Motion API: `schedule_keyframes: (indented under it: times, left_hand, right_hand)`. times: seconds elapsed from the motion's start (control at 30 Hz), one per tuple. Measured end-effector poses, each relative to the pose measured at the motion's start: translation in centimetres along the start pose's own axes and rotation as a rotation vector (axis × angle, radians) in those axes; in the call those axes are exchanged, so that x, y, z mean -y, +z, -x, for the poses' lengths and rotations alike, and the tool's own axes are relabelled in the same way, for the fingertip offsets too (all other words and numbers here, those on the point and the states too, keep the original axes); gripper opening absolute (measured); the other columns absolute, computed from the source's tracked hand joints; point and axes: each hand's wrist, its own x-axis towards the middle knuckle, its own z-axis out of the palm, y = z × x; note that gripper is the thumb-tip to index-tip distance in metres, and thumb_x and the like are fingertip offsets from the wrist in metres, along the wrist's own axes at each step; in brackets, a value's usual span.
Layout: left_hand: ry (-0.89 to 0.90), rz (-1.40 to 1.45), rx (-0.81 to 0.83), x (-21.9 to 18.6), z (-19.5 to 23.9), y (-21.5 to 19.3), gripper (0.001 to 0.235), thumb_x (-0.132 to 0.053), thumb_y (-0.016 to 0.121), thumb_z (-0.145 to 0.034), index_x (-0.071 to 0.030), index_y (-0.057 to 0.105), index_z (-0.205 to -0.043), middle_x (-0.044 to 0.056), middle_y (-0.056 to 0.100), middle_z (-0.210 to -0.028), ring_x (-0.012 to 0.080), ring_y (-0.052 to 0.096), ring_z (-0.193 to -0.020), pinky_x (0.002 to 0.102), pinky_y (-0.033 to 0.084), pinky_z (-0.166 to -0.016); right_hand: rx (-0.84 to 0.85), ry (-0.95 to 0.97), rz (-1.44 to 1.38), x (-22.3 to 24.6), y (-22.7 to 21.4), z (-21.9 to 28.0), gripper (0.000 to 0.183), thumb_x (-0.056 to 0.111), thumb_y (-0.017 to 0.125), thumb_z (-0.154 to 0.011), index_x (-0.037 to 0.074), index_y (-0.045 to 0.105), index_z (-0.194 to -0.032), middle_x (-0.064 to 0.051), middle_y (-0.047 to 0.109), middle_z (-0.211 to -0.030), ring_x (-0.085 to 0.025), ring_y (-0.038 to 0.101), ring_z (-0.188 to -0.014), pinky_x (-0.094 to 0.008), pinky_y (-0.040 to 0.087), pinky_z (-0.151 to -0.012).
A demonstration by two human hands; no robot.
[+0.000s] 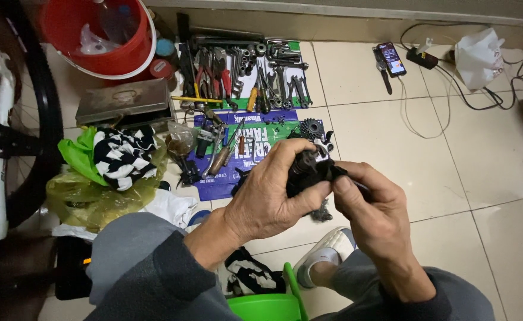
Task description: The person sits on a low stool and cleans a black bicycle derailleur using a steel wool pad. They scrub the component thoroughly, rotating it to clean different sides and crevices, and occasionally wipe it with a black cloth.
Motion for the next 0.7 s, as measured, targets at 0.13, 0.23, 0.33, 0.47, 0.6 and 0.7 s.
schedule_keyframes:
  times: [0.13, 0.23, 0.33, 0.47, 0.6, 0.7]
  left_hand:
    - [0.028, 0.07, -0.007, -0.1, 0.0, 0.1, 0.056, -0.039, 0.063, -0.091, -0.012, 0.037, -0.133, 0.01, 0.062, -0.115, 0.0235, 0.068, -0.087, 0.034, 0.059, -0.07]
    - [-0.13, 0.041, 0.029, -0.7, -0.3, 0.1, 0.057, -0.042, 0.066, -0.083, -0.012, 0.04, -0.124, 0.006, 0.064, -0.085, 0.0192, 0.065, -0.062, 0.033, 0.055, -0.052]
    - [-0.224, -0.013, -0.003, -1.0, -0.4, 0.4, 0.057, -0.045, 0.07, -0.074, -0.015, 0.046, -0.117, 0.004, 0.068, -0.085, 0.0198, 0.068, -0.064, 0.034, 0.057, -0.054]
    - [-0.28, -0.055, -0.041, -1.2, -0.4, 0.6, 0.061, -0.046, 0.071, -0.07, -0.013, 0.047, -0.115, 0.005, 0.073, -0.087, 0.0225, 0.075, -0.069, 0.034, 0.059, -0.055]
    - [-0.333, -0.045, -0.026, -0.9, -0.5, 0.4, 0.062, -0.048, 0.071, -0.069, -0.014, 0.049, -0.117, 0.006, 0.072, -0.093, 0.023, 0.074, -0.077, 0.035, 0.059, -0.062]
    - [-0.334, -0.083, -0.038, -0.9, -0.5, 0.4, 0.062, -0.046, 0.072, -0.066, -0.015, 0.051, -0.116, 0.004, 0.073, -0.091, 0.0228, 0.075, -0.075, 0.034, 0.059, -0.061]
  right_hand:
    - [-0.054, 0.028, -0.135, -1.1, -0.2, -0.1, 0.026, 0.011, 0.062, -0.098, -0.007, 0.066, -0.116, 0.001, 0.04, -0.063, -0.01, 0.033, -0.055, -0.025, 0.029, -0.049]
    - [-0.067, 0.073, -0.23, -1.1, -0.2, -0.1, 0.02, 0.008, 0.062, -0.098, -0.005, 0.069, -0.112, 0.002, 0.037, -0.06, -0.01, 0.031, -0.054, -0.025, 0.029, -0.049]
    - [-0.12, 0.134, -0.223, -1.2, -0.1, 0.0, 0.015, 0.01, 0.065, -0.096, -0.001, 0.07, -0.105, 0.002, 0.039, -0.058, -0.01, 0.033, -0.052, -0.027, 0.03, -0.047]
    - [-0.134, 0.152, -0.218, -1.1, 0.0, 0.1, 0.018, 0.01, 0.066, -0.095, -0.004, 0.07, -0.106, 0.0, 0.045, -0.06, -0.01, 0.037, -0.052, -0.026, 0.033, -0.047]
    - [-0.093, 0.154, -0.176, -0.7, -0.1, 0.0, 0.022, 0.015, 0.066, -0.096, -0.002, 0.07, -0.109, -0.002, 0.053, -0.066, -0.011, 0.043, -0.053, -0.029, 0.041, -0.045]
    - [0.023, 0.13, -0.192, -0.6, -1.1, 0.0, 0.03, 0.014, 0.062, -0.099, -0.005, 0.065, -0.122, -0.001, 0.047, -0.068, -0.011, 0.041, -0.056, -0.028, 0.041, -0.049]
